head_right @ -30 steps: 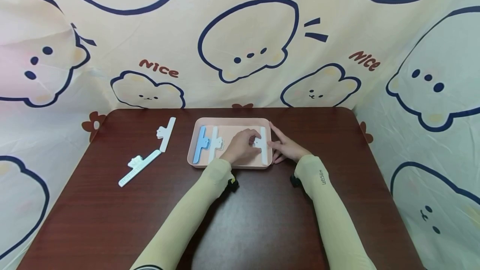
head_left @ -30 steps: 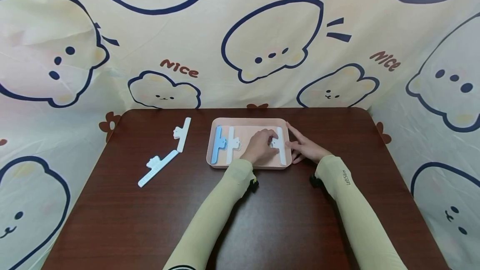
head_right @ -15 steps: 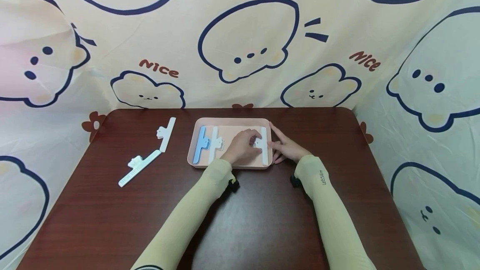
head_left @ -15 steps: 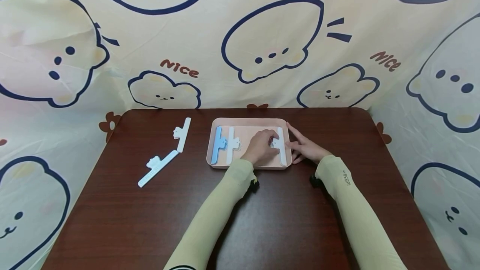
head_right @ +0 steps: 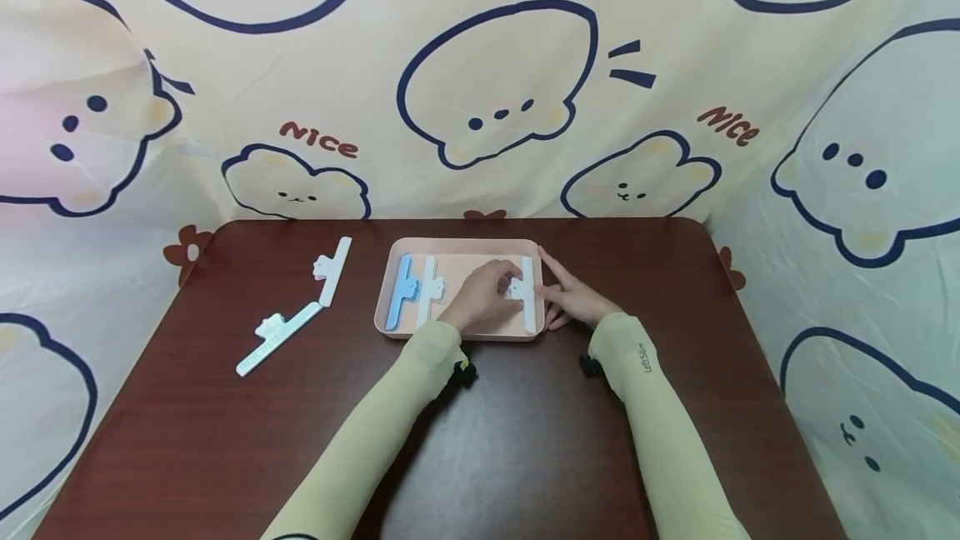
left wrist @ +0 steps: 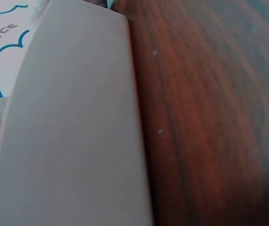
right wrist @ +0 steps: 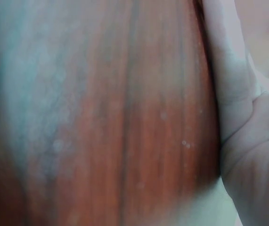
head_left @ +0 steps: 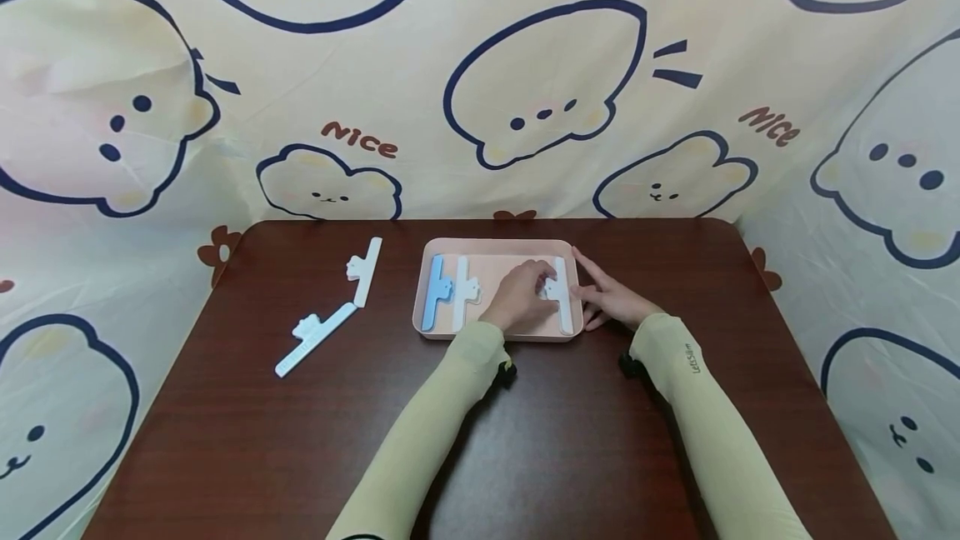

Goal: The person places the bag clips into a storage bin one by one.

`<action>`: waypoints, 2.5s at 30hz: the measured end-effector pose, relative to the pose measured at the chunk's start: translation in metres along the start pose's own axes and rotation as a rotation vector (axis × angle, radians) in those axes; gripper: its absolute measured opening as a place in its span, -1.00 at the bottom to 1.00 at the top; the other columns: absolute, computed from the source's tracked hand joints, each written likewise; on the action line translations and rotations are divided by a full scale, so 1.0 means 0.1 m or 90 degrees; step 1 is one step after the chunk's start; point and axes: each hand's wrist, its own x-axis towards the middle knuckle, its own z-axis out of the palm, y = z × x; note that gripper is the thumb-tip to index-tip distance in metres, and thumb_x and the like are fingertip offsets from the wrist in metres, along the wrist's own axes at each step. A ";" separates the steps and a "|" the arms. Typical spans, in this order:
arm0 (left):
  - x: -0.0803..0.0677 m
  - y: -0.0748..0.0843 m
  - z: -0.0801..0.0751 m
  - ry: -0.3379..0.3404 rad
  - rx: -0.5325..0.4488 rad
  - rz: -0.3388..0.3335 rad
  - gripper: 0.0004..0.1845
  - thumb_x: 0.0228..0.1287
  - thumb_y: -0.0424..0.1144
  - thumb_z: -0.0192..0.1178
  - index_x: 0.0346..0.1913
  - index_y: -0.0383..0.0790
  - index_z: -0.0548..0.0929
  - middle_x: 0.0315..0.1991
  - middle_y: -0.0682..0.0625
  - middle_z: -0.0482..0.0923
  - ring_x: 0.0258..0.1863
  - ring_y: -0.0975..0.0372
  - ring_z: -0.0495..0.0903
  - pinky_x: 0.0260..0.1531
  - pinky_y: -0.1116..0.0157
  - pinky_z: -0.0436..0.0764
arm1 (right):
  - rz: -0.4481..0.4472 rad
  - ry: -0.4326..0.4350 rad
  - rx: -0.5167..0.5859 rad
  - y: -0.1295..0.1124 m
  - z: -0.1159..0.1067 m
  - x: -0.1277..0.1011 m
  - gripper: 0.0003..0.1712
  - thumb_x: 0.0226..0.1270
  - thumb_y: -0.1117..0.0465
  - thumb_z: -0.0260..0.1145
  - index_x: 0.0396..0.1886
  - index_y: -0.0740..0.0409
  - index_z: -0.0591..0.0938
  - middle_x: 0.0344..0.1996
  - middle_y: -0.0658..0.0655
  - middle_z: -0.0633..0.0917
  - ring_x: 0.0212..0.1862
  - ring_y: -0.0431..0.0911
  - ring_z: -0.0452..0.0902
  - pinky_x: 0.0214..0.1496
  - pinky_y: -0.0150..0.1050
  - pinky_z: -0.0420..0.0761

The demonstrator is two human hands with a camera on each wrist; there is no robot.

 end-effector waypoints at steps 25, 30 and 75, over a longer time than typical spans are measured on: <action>-0.33 -0.20 -0.83 0.113 0.026 0.043 -0.50 0.37 -0.23 0.39 0.34 -0.13 0.57 0.23 -0.06 0.58 0.21 0.01 0.59 0.20 0.09 0.61 | 0.013 0.015 -0.005 0.02 0.01 0.01 -0.11 0.63 -0.13 0.12 0.56 -0.82 -0.26 0.02 0.29 0.70 -0.16 0.10 0.70 -0.04 -0.07 0.75; -0.46 -0.38 -1.10 0.143 0.042 0.051 -0.51 0.39 -0.22 0.36 0.35 -0.11 0.58 0.27 -0.06 0.56 0.23 0.02 0.56 0.23 0.04 0.57 | 0.014 0.017 -0.005 0.01 0.00 0.01 -0.11 0.63 -0.14 0.12 0.56 -0.83 -0.27 0.06 0.29 0.69 -0.16 0.10 0.70 -0.03 -0.06 0.75; -1.29 -1.90 -2.02 0.076 0.004 -0.160 -0.39 0.54 -0.26 0.16 0.56 -0.19 0.29 0.45 -0.30 0.34 0.41 -0.20 0.36 0.38 -0.25 0.34 | 0.004 0.013 -0.005 0.02 0.01 0.02 -0.10 0.64 -0.13 0.12 0.58 -0.79 -0.28 0.09 0.32 0.67 -0.16 0.10 0.69 -0.05 -0.06 0.75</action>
